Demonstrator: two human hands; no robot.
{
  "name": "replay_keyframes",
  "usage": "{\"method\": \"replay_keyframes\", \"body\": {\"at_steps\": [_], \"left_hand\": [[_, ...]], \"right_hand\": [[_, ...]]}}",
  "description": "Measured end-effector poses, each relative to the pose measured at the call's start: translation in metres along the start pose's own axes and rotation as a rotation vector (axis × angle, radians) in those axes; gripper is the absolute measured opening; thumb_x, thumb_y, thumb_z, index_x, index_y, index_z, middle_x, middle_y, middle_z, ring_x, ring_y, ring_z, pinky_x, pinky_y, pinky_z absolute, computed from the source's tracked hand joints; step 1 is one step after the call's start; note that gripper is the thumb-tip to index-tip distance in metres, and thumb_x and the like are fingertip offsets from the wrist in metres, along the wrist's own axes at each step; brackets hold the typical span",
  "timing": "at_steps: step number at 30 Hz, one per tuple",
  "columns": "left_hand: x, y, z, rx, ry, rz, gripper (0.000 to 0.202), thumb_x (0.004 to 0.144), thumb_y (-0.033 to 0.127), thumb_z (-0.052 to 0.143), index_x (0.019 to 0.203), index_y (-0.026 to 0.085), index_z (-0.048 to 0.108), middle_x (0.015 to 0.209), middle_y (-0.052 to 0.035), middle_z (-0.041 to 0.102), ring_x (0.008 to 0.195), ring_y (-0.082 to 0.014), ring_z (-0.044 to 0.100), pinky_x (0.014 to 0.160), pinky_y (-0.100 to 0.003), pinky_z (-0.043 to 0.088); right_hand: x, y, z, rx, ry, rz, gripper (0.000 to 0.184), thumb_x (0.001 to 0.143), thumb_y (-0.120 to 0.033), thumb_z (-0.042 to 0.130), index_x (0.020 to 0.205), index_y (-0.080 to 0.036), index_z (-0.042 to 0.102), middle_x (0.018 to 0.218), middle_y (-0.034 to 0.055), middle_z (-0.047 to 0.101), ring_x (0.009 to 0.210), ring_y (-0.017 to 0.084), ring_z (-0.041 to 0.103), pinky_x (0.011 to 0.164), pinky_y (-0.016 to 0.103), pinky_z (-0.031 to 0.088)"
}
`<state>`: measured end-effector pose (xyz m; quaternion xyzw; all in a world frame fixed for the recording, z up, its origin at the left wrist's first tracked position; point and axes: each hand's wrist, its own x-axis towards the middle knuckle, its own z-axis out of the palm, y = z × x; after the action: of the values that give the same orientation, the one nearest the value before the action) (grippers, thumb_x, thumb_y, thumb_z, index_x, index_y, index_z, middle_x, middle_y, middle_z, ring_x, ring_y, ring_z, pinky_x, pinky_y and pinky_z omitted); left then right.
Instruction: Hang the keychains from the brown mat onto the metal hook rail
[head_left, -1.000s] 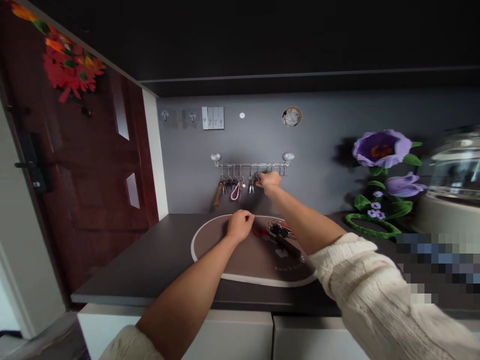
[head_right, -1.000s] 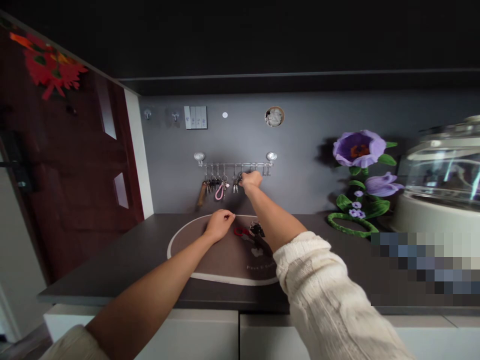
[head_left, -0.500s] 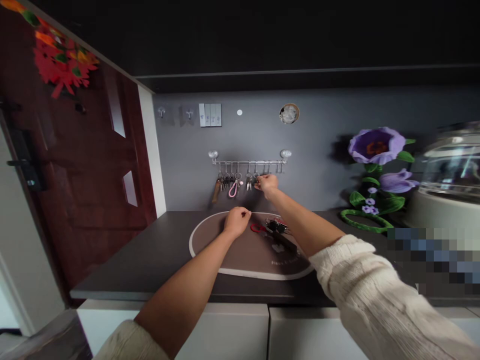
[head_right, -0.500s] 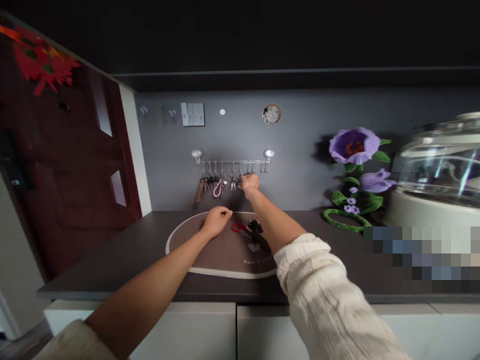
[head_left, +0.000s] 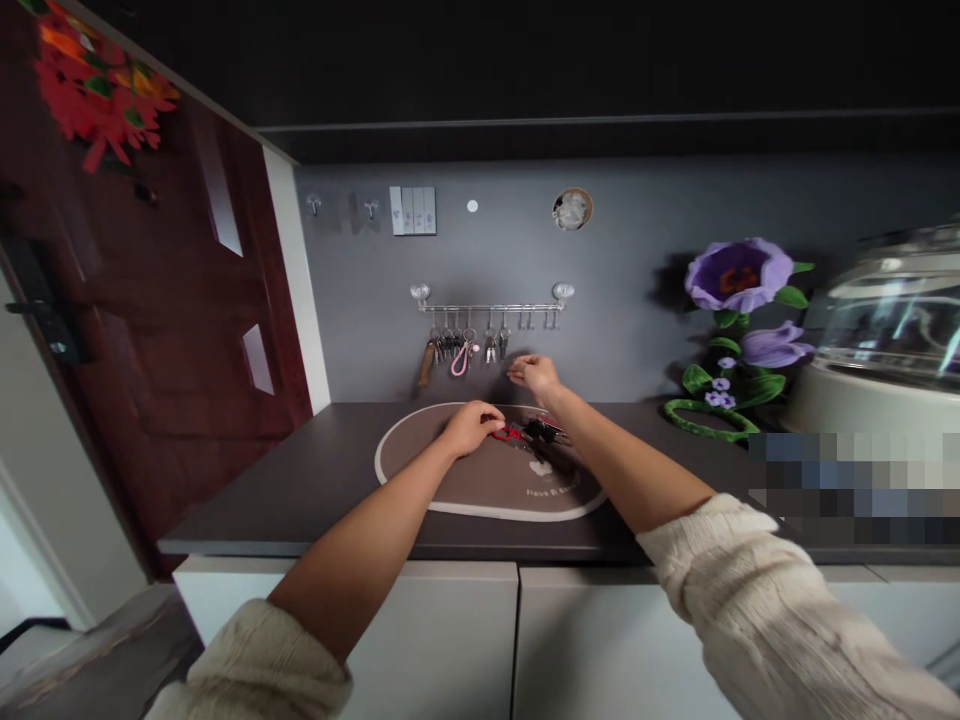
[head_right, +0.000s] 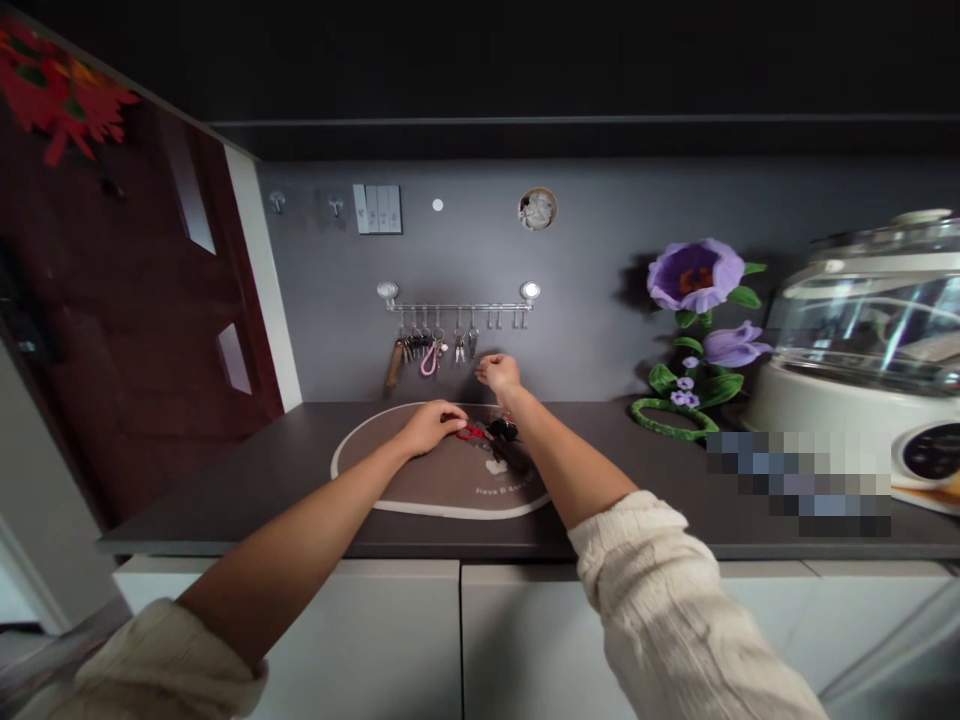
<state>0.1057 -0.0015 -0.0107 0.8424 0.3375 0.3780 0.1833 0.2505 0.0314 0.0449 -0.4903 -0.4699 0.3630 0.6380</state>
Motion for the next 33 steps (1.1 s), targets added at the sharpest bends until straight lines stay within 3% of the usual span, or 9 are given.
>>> {"method": "replay_keyframes", "body": {"at_steps": [8,14,21,27,33], "left_hand": [[-0.005,0.002,0.000,0.113,-0.099,0.072,0.014,0.069,0.026,0.057,0.077,0.019,0.066,0.085,-0.0038,0.065,0.083,-0.0157,0.055,0.081,-0.027,0.038],[-0.005,0.002,0.001,0.186,-0.145,0.152,0.011,0.070,0.025,0.057,0.075,0.019,0.065,0.082,-0.0036,0.065,0.082,-0.0162,0.054,0.082,-0.028,0.035],[-0.004,-0.002,0.002,0.277,-0.148,0.102,0.012,0.073,0.023,0.053,0.072,0.018,0.063,0.082,-0.0050,0.062,0.082,-0.0163,0.052,0.080,-0.027,0.036],[-0.004,0.001,0.001,0.242,-0.055,0.040,0.013,0.076,0.020,0.047,0.071,0.017,0.059,0.082,-0.0049,0.060,0.083,-0.0160,0.050,0.081,-0.028,0.036],[-0.003,0.002,0.002,-0.003,0.092,-0.164,0.014,0.077,0.024,0.046,0.072,0.015,0.055,0.077,-0.0028,0.060,0.075,-0.0134,0.052,0.077,-0.028,0.039]], "right_hand": [[-0.032,0.013,-0.016,-0.188,-0.065,-0.067,0.006,0.068,-0.008,0.052,0.072,-0.013,0.053,0.062,-0.0004,0.059,0.051,0.005,0.051,0.056,0.017,0.045],[-0.052,0.023,-0.031,-0.562,-0.088,-0.226,0.012,0.068,-0.016,0.055,0.078,-0.014,0.060,0.074,0.0021,0.063,0.061,0.008,0.054,0.062,0.019,0.043],[-0.053,0.029,-0.034,-0.927,-0.159,-0.381,0.014,0.071,-0.016,0.052,0.081,-0.018,0.062,0.078,0.0032,0.065,0.072,0.012,0.057,0.071,0.021,0.041],[-0.050,0.032,-0.033,-1.014,-0.198,-0.439,0.015,0.072,-0.017,0.051,0.082,-0.018,0.063,0.080,0.0038,0.065,0.075,0.013,0.057,0.071,0.021,0.040],[-0.054,0.027,-0.030,-1.057,-0.213,-0.452,0.017,0.073,-0.016,0.050,0.084,-0.018,0.063,0.084,0.0047,0.065,0.076,0.013,0.057,0.071,0.020,0.040]]}}
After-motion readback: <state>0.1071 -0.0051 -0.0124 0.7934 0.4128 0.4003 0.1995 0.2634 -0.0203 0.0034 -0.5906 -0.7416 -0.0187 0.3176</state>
